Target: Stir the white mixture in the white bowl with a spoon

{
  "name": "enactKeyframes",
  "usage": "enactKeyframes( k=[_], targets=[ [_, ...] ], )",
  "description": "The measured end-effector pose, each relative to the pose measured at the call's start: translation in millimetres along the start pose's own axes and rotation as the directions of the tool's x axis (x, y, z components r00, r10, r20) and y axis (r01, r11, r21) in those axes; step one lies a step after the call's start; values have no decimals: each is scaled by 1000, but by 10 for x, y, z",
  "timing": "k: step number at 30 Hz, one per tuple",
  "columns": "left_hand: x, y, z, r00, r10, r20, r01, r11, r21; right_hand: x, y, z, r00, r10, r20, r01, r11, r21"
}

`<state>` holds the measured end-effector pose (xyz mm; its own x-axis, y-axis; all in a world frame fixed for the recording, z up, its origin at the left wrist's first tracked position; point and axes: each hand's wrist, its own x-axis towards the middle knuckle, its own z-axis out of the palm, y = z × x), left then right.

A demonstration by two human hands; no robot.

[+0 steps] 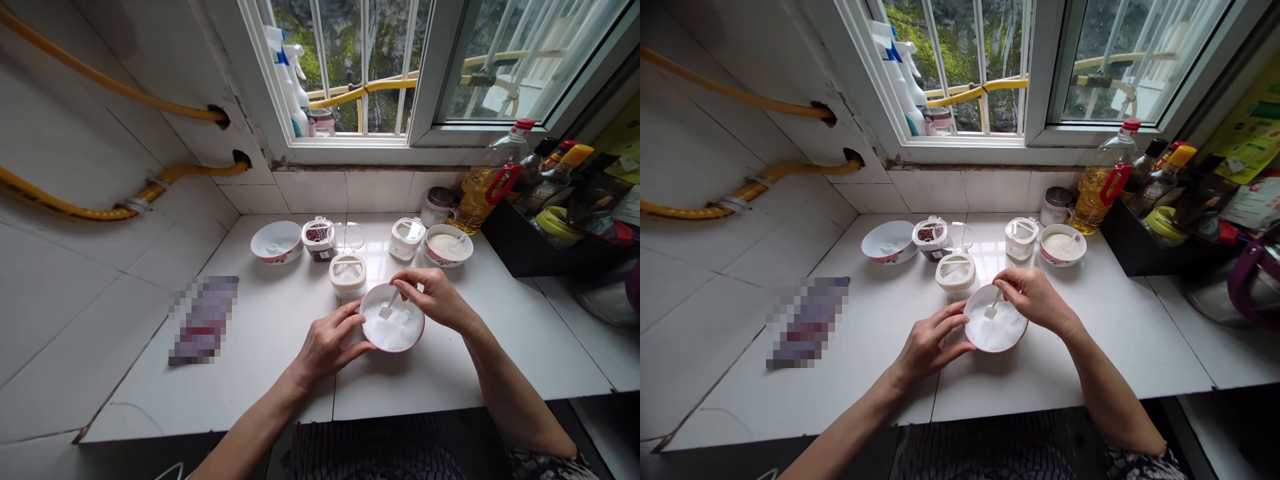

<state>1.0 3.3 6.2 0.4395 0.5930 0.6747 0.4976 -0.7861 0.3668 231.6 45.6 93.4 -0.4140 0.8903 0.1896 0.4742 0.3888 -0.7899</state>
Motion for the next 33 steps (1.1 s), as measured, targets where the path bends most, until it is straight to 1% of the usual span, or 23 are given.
enactKeyframes(
  k=[2, 7, 13, 19, 28, 33],
  targets=[
    [0, -2, 3, 1000, -1, 1, 1, 1000, 0, 1, -3, 31, 1000, 20, 2, -20, 1000, -20],
    [-11, -10, 12, 1000, -5, 2, 5, 1000, -6, 3, -16, 113, 997, 49, 62, -49, 999, -10],
    [-17, -11, 15, 1000, -11, -1, 11, 1000, -3, 4, -14, 85, 998, 57, -10, -57, 998, 29],
    [-9, -8, 5, 1000, -9, 9, 9, 1000, -18, -11, -32, 138, 994, 83, 71, -84, 996, 17],
    [-8, -10, 7, 1000, -9, 9, 9, 1000, -18, 2, -27, 194, 989, 73, 129, -97, 978, 185],
    [-14, -14, 9, 1000, -8, 17, 8, 1000, -11, 23, -4, 147, 983, 156, 98, -176, 952, 249]
  ],
)
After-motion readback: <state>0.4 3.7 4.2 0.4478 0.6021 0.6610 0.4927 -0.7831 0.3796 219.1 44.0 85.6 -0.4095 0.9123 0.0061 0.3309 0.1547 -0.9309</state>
